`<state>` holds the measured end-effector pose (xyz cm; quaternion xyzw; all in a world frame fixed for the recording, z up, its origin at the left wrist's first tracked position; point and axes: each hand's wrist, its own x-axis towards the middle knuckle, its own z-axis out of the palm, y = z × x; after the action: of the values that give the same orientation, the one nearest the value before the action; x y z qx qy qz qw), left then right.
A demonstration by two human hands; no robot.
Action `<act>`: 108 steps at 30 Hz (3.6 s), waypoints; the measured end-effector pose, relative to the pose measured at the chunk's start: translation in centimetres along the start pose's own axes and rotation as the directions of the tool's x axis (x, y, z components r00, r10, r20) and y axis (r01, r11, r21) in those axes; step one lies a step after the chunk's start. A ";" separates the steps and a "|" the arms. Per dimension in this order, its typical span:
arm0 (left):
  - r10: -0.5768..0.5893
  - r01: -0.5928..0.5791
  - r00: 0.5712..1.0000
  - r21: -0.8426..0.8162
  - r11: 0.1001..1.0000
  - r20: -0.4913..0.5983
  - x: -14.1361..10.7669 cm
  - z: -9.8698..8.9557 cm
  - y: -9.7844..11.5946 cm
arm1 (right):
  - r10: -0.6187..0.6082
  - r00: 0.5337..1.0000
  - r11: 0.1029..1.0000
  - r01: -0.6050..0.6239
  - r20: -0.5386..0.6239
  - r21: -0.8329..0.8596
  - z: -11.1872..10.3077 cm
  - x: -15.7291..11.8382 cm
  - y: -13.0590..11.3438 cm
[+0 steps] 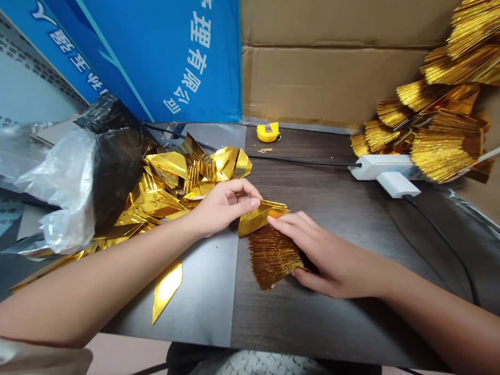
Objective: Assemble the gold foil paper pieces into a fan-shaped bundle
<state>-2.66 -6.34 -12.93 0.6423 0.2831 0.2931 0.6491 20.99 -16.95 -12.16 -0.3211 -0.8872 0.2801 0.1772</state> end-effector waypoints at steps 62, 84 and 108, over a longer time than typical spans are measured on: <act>0.350 -0.269 0.838 0.241 0.933 -0.418 -0.7 0.2 0.4 | 0.012 1.000 0.999 -0.011 0.012 -0.038 0.0 -0.1 0.1; 0.384 -0.258 0.922 0.671 0.695 -0.044 -1.5 1.1 0.5 | -0.013 1.000 1.000 0.013 -0.019 0.001 -0.2 0.0 0.0; 0.456 -0.507 0.854 0.605 0.614 0.253 -1.4 1.8 -0.2 | -0.043 0.999 0.966 0.036 -0.022 -0.256 1.3 0.7 -1.8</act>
<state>-2.25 -8.57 -13.12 0.8892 0.1600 0.3149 0.2909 19.01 -18.14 -11.94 -0.3271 -0.9196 0.1557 0.1520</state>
